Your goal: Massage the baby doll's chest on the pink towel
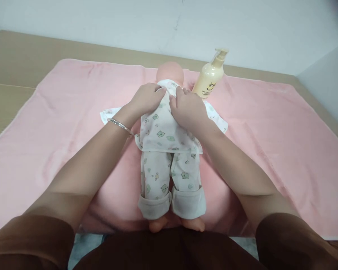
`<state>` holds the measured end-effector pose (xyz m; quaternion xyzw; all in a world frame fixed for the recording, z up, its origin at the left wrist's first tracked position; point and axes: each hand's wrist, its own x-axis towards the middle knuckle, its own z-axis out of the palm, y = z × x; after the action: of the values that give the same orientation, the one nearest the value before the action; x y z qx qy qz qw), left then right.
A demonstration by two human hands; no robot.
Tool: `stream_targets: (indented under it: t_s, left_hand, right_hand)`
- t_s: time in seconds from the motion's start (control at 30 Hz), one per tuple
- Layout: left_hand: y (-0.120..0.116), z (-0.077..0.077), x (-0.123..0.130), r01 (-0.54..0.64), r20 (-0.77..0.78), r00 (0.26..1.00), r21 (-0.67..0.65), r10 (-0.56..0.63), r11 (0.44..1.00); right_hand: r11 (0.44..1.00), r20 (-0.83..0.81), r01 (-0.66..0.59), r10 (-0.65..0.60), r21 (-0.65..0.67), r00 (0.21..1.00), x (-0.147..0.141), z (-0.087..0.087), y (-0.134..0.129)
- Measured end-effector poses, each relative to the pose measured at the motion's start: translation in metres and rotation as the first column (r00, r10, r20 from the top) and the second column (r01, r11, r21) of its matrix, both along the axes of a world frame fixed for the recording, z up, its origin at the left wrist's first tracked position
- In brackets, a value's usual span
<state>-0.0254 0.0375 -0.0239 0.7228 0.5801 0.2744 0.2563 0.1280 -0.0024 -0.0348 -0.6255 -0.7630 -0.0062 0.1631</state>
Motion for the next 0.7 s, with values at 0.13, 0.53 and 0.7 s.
stream_targets:
  t_s: [0.13, 0.53, 0.7]
  left_hand:
    - [0.001, -0.003, 0.003, -0.022, -0.032, 0.999, -0.010, 0.021, 1.000]
    - [-0.032, 0.012, 0.023, -0.036, -0.313, 0.949, 0.033, 0.045, 0.999]
    - [-0.015, 0.009, 0.015, -0.028, -0.254, 0.967, 0.004, 0.028, 1.000]
  right_hand:
    - [0.998, -0.001, -0.058, 0.058, -0.011, 0.998, -0.003, 0.002, -0.003]
    - [0.985, -0.240, -0.140, 0.114, -0.096, 0.964, 0.025, -0.005, 0.037]
    - [0.996, -0.094, -0.067, 0.061, -0.056, 0.994, 0.009, -0.002, 0.017]
